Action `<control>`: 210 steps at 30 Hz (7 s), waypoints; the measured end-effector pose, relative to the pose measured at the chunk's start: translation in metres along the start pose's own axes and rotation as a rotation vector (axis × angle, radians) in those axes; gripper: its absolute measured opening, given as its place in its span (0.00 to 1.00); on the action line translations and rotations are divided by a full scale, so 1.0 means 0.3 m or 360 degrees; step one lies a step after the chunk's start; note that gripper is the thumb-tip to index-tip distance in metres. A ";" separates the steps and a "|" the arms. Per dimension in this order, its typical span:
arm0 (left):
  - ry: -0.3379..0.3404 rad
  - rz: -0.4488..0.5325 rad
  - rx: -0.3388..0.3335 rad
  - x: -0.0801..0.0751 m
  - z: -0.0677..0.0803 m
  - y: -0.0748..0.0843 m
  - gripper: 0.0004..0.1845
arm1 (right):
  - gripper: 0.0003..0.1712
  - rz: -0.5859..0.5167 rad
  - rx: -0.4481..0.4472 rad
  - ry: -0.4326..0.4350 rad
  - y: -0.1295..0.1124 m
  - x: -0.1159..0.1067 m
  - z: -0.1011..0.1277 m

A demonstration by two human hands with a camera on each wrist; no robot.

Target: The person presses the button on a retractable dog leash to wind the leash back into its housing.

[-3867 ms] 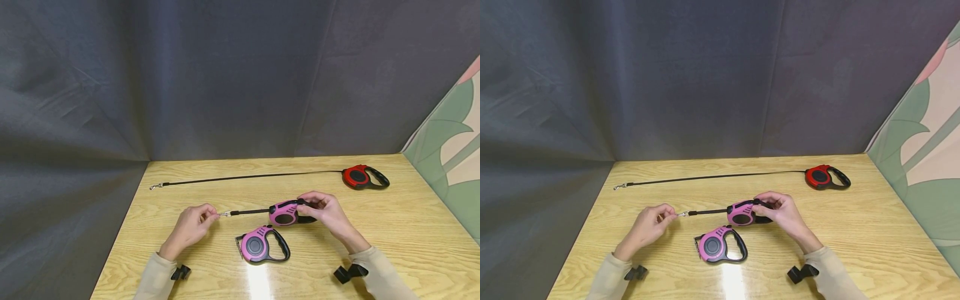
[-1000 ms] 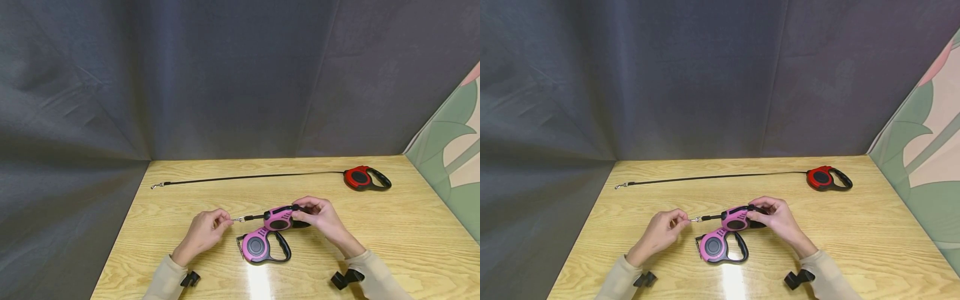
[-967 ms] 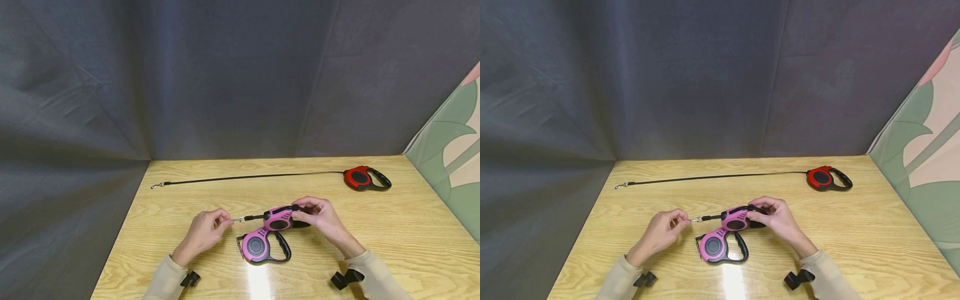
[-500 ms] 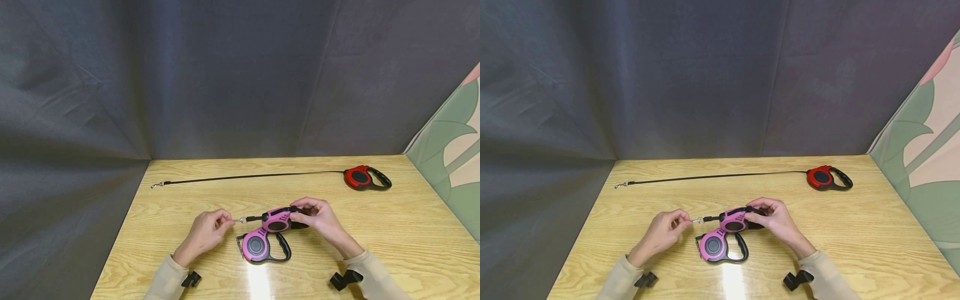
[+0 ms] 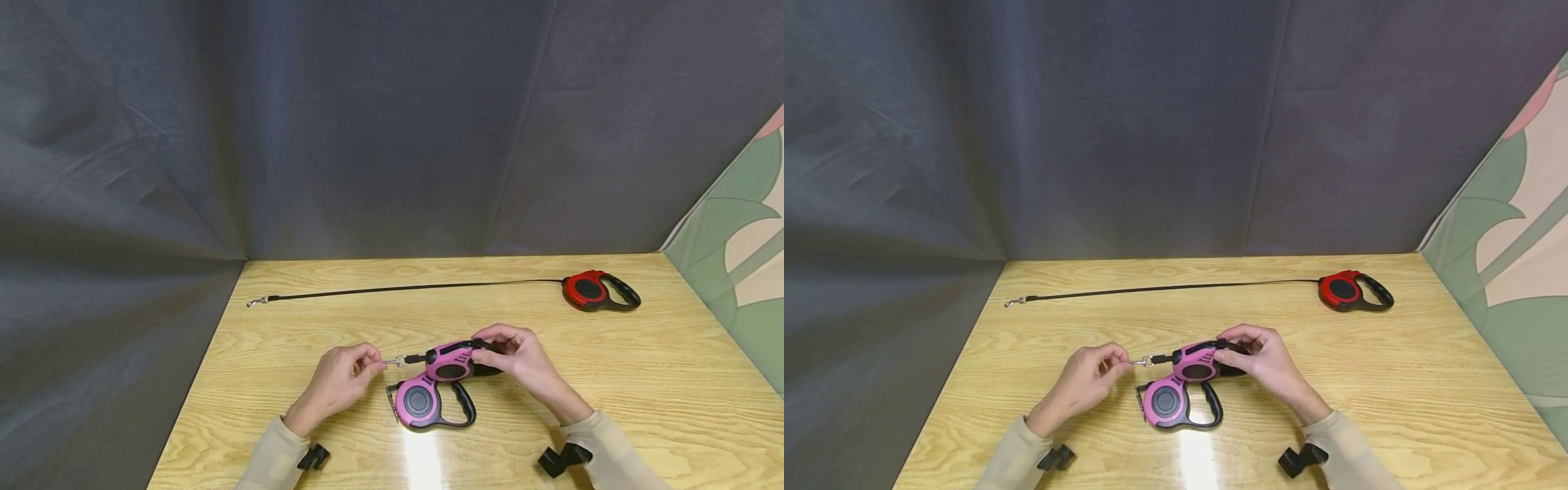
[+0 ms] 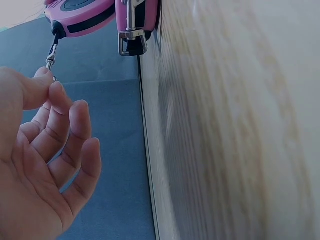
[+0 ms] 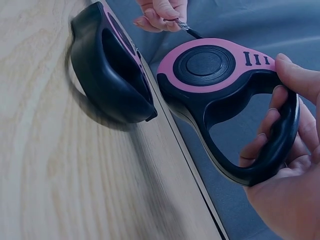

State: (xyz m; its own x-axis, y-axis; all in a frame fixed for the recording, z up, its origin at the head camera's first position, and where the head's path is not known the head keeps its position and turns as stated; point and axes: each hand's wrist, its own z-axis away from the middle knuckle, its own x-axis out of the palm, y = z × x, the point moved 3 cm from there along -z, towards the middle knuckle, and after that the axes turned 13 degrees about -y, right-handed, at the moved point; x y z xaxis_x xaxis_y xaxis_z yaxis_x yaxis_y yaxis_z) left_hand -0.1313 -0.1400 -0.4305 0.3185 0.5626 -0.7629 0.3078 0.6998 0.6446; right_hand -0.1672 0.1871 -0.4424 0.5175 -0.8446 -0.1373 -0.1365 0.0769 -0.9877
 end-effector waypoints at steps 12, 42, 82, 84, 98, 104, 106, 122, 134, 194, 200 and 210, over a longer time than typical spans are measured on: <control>-0.0013 0.0034 0.0028 0.010 0.004 0.004 0.04 | 0.12 -0.0029 -0.0050 -0.0027 0.001 0.016 -0.003; -0.0089 0.0156 0.0004 0.032 -0.004 0.011 0.03 | 0.11 -0.0144 -0.0040 -0.0048 0.024 0.020 -0.003; 0.0140 0.1169 -0.0185 0.006 -0.151 0.043 0.15 | 0.23 0.0083 0.0235 0.0073 -0.014 0.045 -0.177; 0.0148 0.1209 -0.0228 0.004 -0.155 0.030 0.16 | 0.22 0.0150 0.0245 0.0079 -0.007 0.046 -0.188; -0.0074 0.1176 -0.0378 0.031 -0.181 -0.036 0.28 | 0.17 0.0352 0.0428 0.0086 0.062 0.046 -0.242; -0.0113 0.1089 -0.0380 0.052 -0.184 -0.056 0.33 | 0.11 0.0580 0.0385 0.0052 0.092 0.062 -0.241; -0.0132 0.1022 -0.0368 0.058 -0.181 -0.058 0.33 | 0.10 0.0626 0.0380 0.0044 0.098 0.067 -0.238; -0.0111 0.0337 -0.0352 0.057 -0.160 -0.063 0.28 | 0.11 0.0762 0.0494 0.0010 0.110 0.085 -0.221; -0.0035 0.0042 -0.0386 0.030 -0.157 -0.068 0.22 | 0.13 0.0806 0.0535 -0.0026 0.103 0.081 -0.225; 0.0359 -0.0329 -0.0968 -0.503 0.094 -0.629 0.21 | 0.26 0.1390 0.0736 0.0502 0.169 -0.873 0.128; 0.0328 -0.0475 -0.0930 -0.518 0.087 -0.646 0.19 | 0.28 0.1511 0.0690 0.0397 0.203 -0.894 0.087; 0.0199 -0.0405 -0.1084 -0.531 0.081 -0.652 0.13 | 0.22 0.1661 0.0721 0.0288 0.219 -0.905 0.049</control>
State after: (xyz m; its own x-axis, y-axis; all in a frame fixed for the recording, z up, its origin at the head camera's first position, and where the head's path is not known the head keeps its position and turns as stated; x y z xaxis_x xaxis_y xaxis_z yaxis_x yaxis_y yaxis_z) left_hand -0.2205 -0.3772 -0.4340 0.1944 0.3637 -0.9110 -0.2792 0.9108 0.3040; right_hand -0.3041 0.4292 -0.4713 0.1974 -0.3183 -0.9272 -0.0923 0.9356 -0.3408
